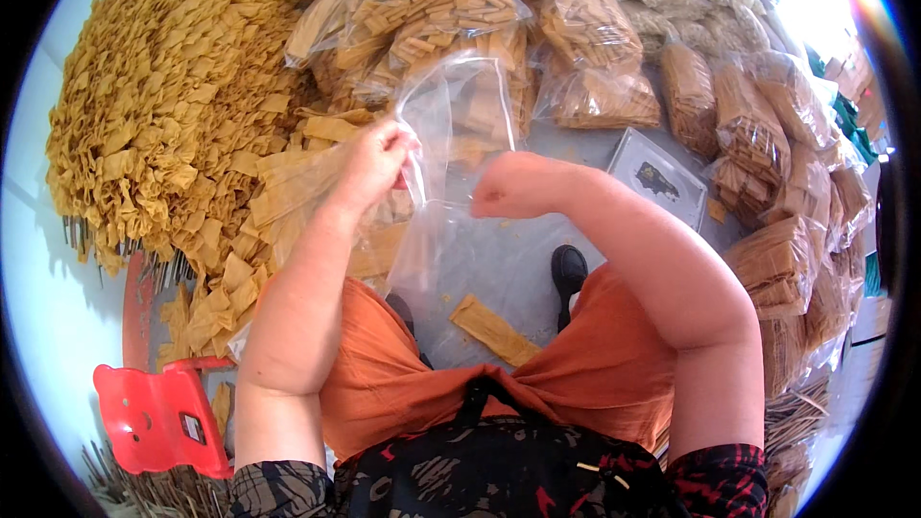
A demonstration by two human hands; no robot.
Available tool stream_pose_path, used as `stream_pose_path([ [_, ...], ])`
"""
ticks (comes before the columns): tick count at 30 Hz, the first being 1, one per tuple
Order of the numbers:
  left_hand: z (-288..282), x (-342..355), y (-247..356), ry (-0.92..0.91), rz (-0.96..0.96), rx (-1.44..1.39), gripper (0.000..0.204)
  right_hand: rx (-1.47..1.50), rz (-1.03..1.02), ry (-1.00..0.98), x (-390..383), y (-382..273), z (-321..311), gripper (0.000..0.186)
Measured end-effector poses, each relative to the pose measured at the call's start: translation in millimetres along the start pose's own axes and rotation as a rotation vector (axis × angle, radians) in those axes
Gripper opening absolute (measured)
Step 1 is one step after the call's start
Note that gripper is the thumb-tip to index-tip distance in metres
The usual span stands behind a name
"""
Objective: The person gathers flat food products from a large pile on the floor and places them into plastic bags, occasionally using a scale to check the weight.
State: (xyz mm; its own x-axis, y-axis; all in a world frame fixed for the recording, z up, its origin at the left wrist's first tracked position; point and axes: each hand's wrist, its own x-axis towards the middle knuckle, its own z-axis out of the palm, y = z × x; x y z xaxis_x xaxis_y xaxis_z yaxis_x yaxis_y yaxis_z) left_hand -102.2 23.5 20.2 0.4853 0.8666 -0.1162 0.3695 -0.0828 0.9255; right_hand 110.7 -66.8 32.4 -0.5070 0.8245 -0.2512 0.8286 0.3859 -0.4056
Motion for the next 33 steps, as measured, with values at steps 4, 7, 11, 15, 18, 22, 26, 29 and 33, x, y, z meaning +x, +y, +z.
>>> stream_pose_path([
  [4,-15.2,2.4,0.4,0.111,-0.017,-0.056,0.015,-0.041,0.199,-0.300,-11.3,10.3,-0.2,0.035],
  [7,-8.0,1.7,-3.0,0.095,-0.014,-0.081,0.015,-0.011,-0.038,0.024,-12.0,-0.2,8.6,0.039],
  [11,8.5,1.9,-2.4,0.005,0.045,-0.129,0.015,0.269,-0.157,0.223,9.3,-28.4,20.7,0.039],
  [15,11.9,5.0,0.3,0.032,0.079,-0.111,0.016,0.277,-0.184,0.177,16.5,-33.8,21.5,0.025],
  [18,-7.3,8.4,5.4,0.245,0.085,-0.039,0.020,0.153,-0.099,-0.148,7.5,-30.6,14.5,0.018],
  [22,-33.4,14.0,4.9,0.391,0.058,-0.225,0.027,0.058,-0.046,-0.263,1.3,-19.4,26.0,0.016],
  [26,-25.1,13.8,4.8,0.359,0.031,-0.289,0.028,0.177,-0.210,0.147,3.4,-20.0,37.5,0.015],
  [29,-10.7,12.8,9.0,0.254,0.033,-0.255,0.025,0.385,-0.335,0.251,3.3,-27.2,28.5,0.013],
  [33,-30.3,18.0,2.0,0.308,0.070,-0.239,0.025,0.875,-0.210,-0.158,-12.3,-55.3,-2.1,0.014],
])
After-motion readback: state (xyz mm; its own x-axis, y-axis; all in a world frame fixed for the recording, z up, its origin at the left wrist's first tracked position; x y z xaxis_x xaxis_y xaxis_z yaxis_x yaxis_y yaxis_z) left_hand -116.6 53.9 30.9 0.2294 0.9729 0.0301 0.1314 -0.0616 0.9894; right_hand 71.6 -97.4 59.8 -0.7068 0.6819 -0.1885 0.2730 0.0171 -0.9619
